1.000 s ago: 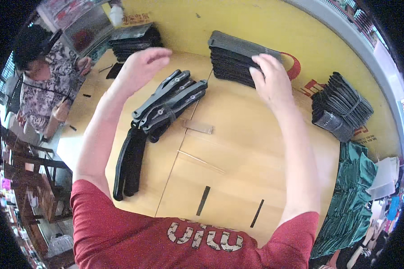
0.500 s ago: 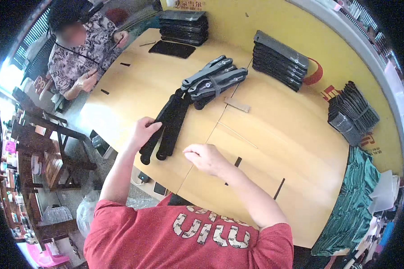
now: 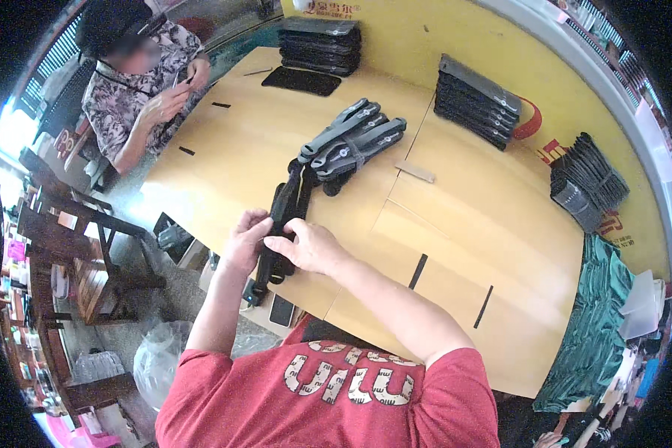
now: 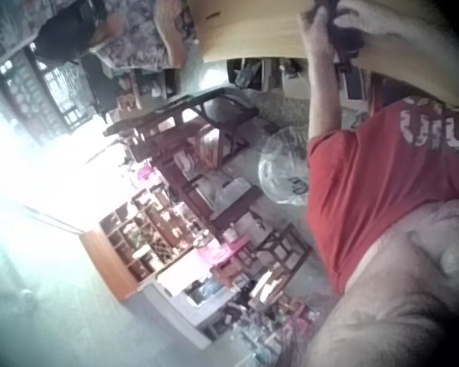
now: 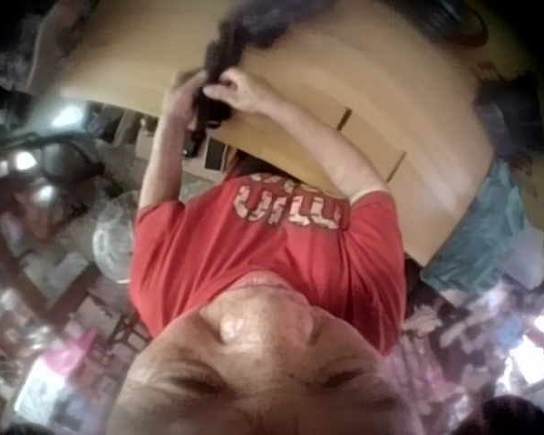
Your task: The person assembles black elastic bands by inserting metal rods into their ends. They then stack the assembled bands into a neat pile on the table. The person repeats this process for multiple bands, handling them one at a time.
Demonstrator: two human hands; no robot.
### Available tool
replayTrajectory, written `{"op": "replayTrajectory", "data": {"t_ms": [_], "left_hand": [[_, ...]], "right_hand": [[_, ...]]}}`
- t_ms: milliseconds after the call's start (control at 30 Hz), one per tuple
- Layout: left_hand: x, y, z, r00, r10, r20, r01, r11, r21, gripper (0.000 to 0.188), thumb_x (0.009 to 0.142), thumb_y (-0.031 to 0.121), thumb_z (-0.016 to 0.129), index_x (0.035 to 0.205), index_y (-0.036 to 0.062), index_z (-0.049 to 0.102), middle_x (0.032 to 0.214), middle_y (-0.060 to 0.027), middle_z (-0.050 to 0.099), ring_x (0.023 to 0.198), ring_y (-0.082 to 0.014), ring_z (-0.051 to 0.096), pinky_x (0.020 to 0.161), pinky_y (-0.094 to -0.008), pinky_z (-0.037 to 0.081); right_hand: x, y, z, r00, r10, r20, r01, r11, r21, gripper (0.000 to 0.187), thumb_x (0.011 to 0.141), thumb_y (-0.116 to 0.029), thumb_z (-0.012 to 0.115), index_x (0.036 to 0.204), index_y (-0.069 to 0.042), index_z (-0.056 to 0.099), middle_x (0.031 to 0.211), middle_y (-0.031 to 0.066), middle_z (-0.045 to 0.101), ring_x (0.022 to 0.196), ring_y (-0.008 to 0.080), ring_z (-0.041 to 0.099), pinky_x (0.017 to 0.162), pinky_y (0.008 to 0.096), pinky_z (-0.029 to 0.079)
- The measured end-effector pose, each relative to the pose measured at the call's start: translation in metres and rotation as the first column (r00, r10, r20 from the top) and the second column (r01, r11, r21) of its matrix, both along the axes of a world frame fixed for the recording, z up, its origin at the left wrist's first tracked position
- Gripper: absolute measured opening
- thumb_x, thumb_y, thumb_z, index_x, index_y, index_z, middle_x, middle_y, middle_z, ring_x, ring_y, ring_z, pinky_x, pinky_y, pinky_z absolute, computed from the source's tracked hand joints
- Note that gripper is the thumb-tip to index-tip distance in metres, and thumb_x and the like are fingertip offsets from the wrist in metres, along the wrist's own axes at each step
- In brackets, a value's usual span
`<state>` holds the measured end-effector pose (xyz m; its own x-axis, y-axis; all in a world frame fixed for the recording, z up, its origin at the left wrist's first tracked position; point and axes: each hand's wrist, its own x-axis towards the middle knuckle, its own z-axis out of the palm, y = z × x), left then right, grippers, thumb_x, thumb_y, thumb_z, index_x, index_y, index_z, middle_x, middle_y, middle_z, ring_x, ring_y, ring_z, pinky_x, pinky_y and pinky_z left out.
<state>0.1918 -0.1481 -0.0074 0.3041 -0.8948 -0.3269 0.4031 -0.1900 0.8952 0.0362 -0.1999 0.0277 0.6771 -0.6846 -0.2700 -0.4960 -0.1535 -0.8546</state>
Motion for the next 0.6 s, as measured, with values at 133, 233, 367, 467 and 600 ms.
{"op": "replayTrajectory", "data": {"t_ms": [133,233,367,467,600], "left_hand": [[-0.017,-0.007,0.010,0.962,-0.258,0.091,0.260,0.966,-0.005,0.056,0.071,0.006,0.062,0.119,-0.0028,0.034,0.096,-0.0112,0.052,0.086,-0.0184,0.054,0.077,-0.0294,0.046],[-0.013,-0.010,0.015,0.926,-0.378,-0.009,0.378,0.925,-0.034,0.049,0.072,0.012,0.064,0.112,-0.0041,0.040,0.092,-0.0096,0.054,0.082,-0.0156,0.055,0.072,-0.0270,0.046],[-0.004,-0.006,0.012,0.951,-0.305,-0.055,0.309,0.944,0.115,0.033,0.079,0.018,0.057,0.102,-0.0036,0.049,0.084,-0.0069,0.056,0.075,-0.0121,0.054,0.066,-0.0248,0.045],[-0.015,0.001,0.006,0.812,-0.135,0.568,0.127,0.990,0.053,0.025,0.080,0.016,0.053,0.095,-0.0031,0.053,0.077,-0.0051,0.056,0.072,-0.0108,0.053,0.066,-0.0243,0.044],[0.010,0.015,0.015,0.987,0.160,-0.008,-0.160,0.987,-0.035,0.019,0.081,0.016,0.046,0.092,0.0013,0.050,0.066,-0.0037,0.050,0.061,-0.0130,0.050,0.059,-0.0268,0.044]], "right_hand": [[0.013,-0.008,-0.023,0.964,-0.230,0.136,0.214,0.969,0.122,0.067,0.071,-0.053,0.057,0.096,0.008,0.047,0.082,0.0196,0.058,0.069,0.0271,0.060,0.061,0.0347,0.048],[0.010,-0.022,-0.016,0.953,-0.301,0.031,0.276,0.906,0.320,0.054,0.074,-0.040,0.058,0.098,0.006,0.042,0.079,0.0147,0.055,0.055,0.0172,0.057,0.043,0.0283,0.047],[0.014,-0.029,-0.012,0.956,-0.294,0.002,0.273,0.893,0.359,0.036,0.078,-0.027,0.053,0.095,0.004,0.043,0.073,0.0127,0.056,0.052,0.0177,0.057,0.043,0.0301,0.048],[0.023,-0.030,-0.024,0.947,-0.321,0.021,0.292,0.886,0.361,0.027,0.079,-0.021,0.050,0.093,-0.001,0.040,0.071,0.0109,0.054,0.052,0.0173,0.056,0.044,0.0310,0.048],[0.028,-0.032,-0.041,0.933,-0.352,-0.073,0.358,0.930,0.085,0.028,0.077,-0.022,0.052,0.091,0.000,0.042,0.072,0.0170,0.055,0.059,0.0259,0.058,0.047,0.0367,0.047]]}}
